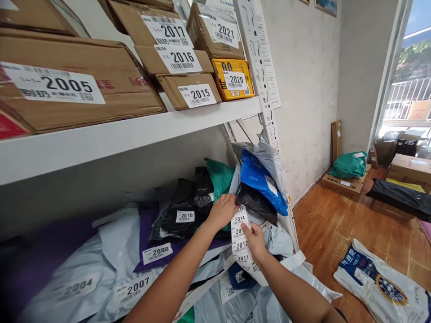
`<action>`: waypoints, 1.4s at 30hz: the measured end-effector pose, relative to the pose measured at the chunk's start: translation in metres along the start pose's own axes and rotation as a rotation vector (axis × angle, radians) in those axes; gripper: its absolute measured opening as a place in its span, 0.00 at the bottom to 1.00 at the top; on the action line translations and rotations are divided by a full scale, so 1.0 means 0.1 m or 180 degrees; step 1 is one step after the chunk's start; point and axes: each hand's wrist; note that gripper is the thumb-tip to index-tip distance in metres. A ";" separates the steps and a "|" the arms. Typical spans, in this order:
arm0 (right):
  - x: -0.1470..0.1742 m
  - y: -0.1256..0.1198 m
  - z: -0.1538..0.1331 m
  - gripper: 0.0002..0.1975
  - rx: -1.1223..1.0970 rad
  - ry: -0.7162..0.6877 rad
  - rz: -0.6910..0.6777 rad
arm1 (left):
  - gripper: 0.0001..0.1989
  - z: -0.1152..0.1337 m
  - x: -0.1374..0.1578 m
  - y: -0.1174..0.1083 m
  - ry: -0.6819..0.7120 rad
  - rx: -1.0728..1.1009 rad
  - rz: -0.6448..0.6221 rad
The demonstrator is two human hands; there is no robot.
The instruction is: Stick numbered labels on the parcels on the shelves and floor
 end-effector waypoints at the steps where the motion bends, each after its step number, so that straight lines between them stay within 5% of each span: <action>1: 0.02 -0.05 -0.03 0.32 0.0086 -0.0019 -0.0108 | 0.15 0.01 0.00 0.01 -0.0020 0.0024 0.0037; 6: 0.12 -0.30 -0.18 0.28 0.0248 0.0145 -0.0732 | 0.24 0.00 -0.04 -0.05 -0.0157 0.0156 0.0340; 8: 0.11 -0.38 -0.26 0.27 0.0082 0.0221 -0.0887 | 0.24 -0.04 -0.07 -0.10 0.0165 0.0504 0.0446; 12: -0.08 -0.40 -0.44 0.23 -0.0020 0.0011 -0.0883 | 0.19 -0.13 -0.19 -0.11 0.0979 0.1734 -0.0223; 20: -0.54 -0.03 -0.42 0.23 -0.0032 -0.0669 -0.0383 | 0.28 -0.14 -0.33 0.00 0.0300 0.2379 -0.0598; 29: -0.70 0.09 -0.29 0.24 0.0407 -0.0516 0.0331 | 0.07 -0.11 -0.34 0.08 -0.0077 0.1794 -0.0519; 37: -0.64 0.11 -0.19 0.29 0.0163 -0.0436 0.0481 | 0.05 0.01 -0.32 0.12 -0.0146 0.1057 -0.0315; 42: -0.49 0.14 -0.12 0.29 -0.0377 -0.0126 0.0043 | 0.07 0.00 -0.31 0.18 -0.0079 0.0862 -0.0333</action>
Point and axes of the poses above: each hand's wrist, its own x-axis away from the middle knuckle, its own y-axis out of the palm, z = x × y, and after that the axes turned 7 degrees about -x, right-handed
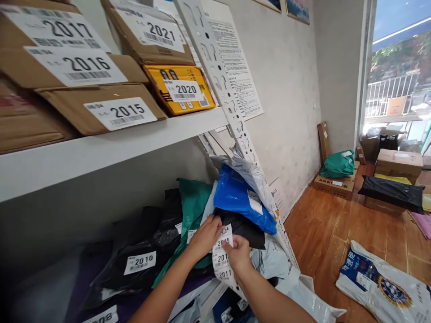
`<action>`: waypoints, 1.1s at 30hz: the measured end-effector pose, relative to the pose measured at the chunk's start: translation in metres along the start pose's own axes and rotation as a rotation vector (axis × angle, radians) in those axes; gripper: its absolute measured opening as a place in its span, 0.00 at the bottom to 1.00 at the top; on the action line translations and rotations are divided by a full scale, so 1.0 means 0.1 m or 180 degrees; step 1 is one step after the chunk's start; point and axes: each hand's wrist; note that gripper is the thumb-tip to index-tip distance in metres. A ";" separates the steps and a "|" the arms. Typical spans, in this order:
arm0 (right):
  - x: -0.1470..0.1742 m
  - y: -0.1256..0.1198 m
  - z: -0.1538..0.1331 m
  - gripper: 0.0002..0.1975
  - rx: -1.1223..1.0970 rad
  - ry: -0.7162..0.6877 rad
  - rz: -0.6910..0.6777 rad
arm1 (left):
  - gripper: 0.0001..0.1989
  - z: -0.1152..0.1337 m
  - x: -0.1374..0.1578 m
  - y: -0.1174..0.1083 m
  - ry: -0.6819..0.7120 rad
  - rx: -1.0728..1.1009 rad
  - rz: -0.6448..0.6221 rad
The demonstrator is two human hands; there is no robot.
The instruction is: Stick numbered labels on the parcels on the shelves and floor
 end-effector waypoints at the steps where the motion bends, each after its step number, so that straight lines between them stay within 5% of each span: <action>1: 0.02 0.00 0.02 0.31 -0.0052 0.0083 0.0052 | 0.07 -0.02 0.00 0.02 0.0029 -0.0044 0.0013; 5: 0.20 -0.08 0.22 0.38 -0.0018 0.0331 0.0306 | 0.08 -0.09 -0.02 0.10 0.0220 -0.0148 0.0240; 9: 0.56 -0.31 0.38 0.35 0.0450 0.0098 -0.0077 | 0.12 -0.10 0.03 0.13 0.0109 -0.0265 0.0578; 12: 0.70 -0.45 0.23 0.31 0.0542 -0.0151 -0.0237 | 0.16 -0.09 0.12 0.11 0.0329 -0.0469 0.0982; 16: 0.57 -0.48 -0.23 0.25 0.0081 0.0003 -0.0517 | 0.17 -0.06 0.25 0.02 0.0922 -0.0260 0.0863; 20: 0.39 -0.42 -0.48 0.26 -0.0106 0.0090 -0.0402 | 0.21 0.18 0.33 -0.21 0.0099 0.0921 0.1006; 24: 0.31 -0.39 -0.49 0.25 -0.0148 0.0094 -0.0280 | 0.19 0.55 0.29 -0.34 -0.0574 0.2404 0.0157; 28: 0.21 -0.41 -0.57 0.25 -0.0064 -0.0094 -0.0061 | 0.18 0.72 0.20 -0.28 -0.0929 0.2828 0.0186; 33: 0.08 -0.46 -0.70 0.23 -0.0033 -0.0264 0.0166 | 0.31 0.78 0.19 -0.11 -0.1286 0.3508 0.0117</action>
Point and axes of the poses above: each hand's wrist, its own x-axis away from the middle knuckle, its own y-axis out of the palm, z = x × y, and after that the axes turned 7 degrees about -x, right-handed
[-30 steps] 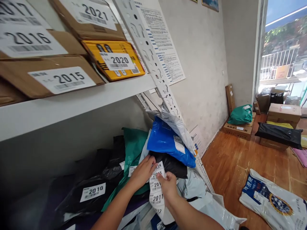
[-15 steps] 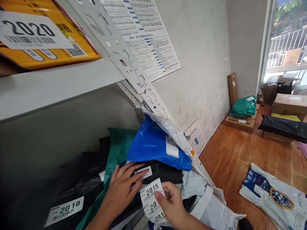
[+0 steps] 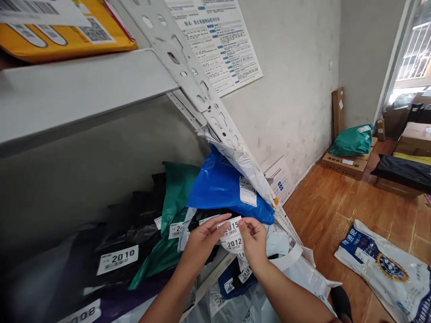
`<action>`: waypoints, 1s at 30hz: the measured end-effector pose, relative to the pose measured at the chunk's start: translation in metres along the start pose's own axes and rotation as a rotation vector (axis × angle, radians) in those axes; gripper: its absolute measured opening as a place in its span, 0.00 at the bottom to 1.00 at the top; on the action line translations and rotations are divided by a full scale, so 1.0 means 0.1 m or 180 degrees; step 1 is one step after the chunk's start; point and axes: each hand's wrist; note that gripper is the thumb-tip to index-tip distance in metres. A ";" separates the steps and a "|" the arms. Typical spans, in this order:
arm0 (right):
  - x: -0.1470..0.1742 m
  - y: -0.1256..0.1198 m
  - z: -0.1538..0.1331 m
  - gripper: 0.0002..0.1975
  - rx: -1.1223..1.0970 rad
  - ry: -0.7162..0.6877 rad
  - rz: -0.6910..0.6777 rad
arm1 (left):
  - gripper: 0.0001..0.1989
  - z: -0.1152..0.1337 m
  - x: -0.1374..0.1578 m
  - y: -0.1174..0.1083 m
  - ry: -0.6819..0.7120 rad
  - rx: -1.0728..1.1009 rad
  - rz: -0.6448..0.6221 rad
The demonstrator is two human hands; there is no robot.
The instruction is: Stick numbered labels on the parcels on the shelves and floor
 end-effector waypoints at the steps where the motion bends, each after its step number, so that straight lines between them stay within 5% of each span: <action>1: -0.01 0.00 -0.01 0.23 -0.0012 -0.0005 0.0039 | 0.32 -0.02 0.01 0.03 -0.0062 0.0102 -0.0036; 8: -0.01 -0.02 0.00 0.22 -0.0025 -0.0078 0.0207 | 0.29 -0.04 0.06 0.16 -0.0127 0.0383 -0.0066; 16: -0.08 -0.05 -0.27 0.14 0.0551 -0.0305 -0.0562 | 0.23 -0.14 0.14 0.09 0.0705 -0.0973 0.0415; 21: -0.16 0.24 -0.49 0.09 0.1012 -0.1024 -0.0771 | 0.26 -0.11 0.19 0.09 0.0557 -0.0661 0.1066; 25: -0.59 0.57 -0.53 0.11 0.0927 -0.1137 -0.0814 | 0.21 -0.19 0.42 0.14 0.0299 -0.0342 0.0935; 28: -0.95 0.70 -0.46 0.11 0.1828 -0.0690 -0.1303 | 0.18 -0.38 0.67 0.18 0.0536 -0.0387 0.0897; 30: -1.06 0.70 -0.40 0.14 0.2897 -0.0849 -0.1400 | 0.18 -0.51 0.81 0.20 0.0589 -0.0271 0.1118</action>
Point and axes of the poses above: each hand's wrist, its own x-axis away from the middle knuckle, its own y-axis out of the palm, z = x × y, and after that the axes turned 7 degrees about -x, right-handed
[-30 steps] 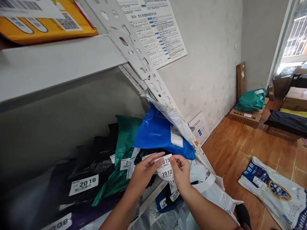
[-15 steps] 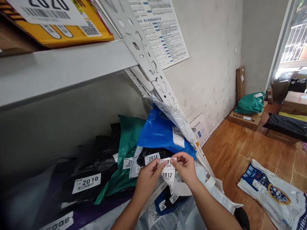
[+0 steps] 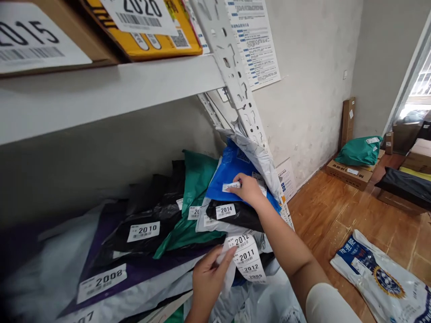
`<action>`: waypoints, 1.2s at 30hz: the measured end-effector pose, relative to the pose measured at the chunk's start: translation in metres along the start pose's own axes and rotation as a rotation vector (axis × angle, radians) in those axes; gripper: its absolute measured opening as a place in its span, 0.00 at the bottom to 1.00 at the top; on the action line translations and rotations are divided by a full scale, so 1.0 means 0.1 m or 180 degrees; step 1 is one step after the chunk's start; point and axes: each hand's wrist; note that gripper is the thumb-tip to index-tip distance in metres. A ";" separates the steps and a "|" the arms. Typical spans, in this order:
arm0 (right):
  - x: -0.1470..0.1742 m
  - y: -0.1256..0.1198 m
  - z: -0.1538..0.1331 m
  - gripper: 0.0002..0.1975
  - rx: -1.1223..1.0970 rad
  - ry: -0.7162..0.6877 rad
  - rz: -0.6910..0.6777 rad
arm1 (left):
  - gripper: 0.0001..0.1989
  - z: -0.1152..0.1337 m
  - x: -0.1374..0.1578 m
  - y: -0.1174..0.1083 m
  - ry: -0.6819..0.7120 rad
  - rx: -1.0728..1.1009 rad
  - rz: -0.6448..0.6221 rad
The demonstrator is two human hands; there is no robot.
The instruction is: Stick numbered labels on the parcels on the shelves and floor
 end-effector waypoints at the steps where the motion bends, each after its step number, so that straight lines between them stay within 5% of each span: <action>1: 0.00 0.01 0.03 0.18 0.0520 -0.0099 0.0092 | 0.19 -0.04 0.06 -0.01 -0.0050 0.0091 0.0129; 3: 0.07 0.02 0.04 0.27 0.1300 -0.0408 0.0435 | 0.19 -0.09 0.13 -0.03 -0.0229 0.0336 0.0294; 5: 0.15 0.03 0.03 0.26 0.1667 -0.0705 0.0594 | 0.21 -0.10 0.15 -0.05 -0.0426 0.0612 0.0360; 9: 0.20 0.03 0.00 0.06 0.1545 -0.1001 0.0491 | 0.26 -0.12 0.16 -0.10 -0.0922 0.1057 0.0477; 13: 0.12 -0.04 0.03 0.09 0.1230 -0.1189 0.0790 | 0.26 -0.20 0.24 -0.14 -0.1040 0.1247 0.0487; 17: 0.06 -0.12 0.09 0.09 0.1061 -0.1583 0.0775 | 0.20 -0.20 0.16 -0.13 -0.0194 0.0733 0.0562; 22: 0.09 -0.08 0.19 0.08 0.0970 -0.2173 0.0768 | 0.14 0.12 -0.49 -0.08 0.1385 -0.0466 0.0230; 28: 0.14 -0.12 0.18 0.10 0.0746 -0.2348 0.1127 | 0.10 0.17 -1.14 0.01 0.1440 -0.1432 -0.0407; 33: 0.08 -0.30 -0.09 0.05 -0.0912 -0.1868 0.1732 | 0.10 -0.07 -1.10 -0.01 0.1322 -0.1353 -0.0321; 36: 0.05 -0.28 -0.26 0.16 -0.2188 -0.0838 0.1056 | 0.13 -0.07 -1.00 -0.06 0.1385 -0.1087 -0.0411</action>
Point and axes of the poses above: each hand's wrist, its own x-axis away from the middle knuckle, its own y-axis out of the palm, z = x × y, and after that the axes turned 7 degrees about -x, right-handed
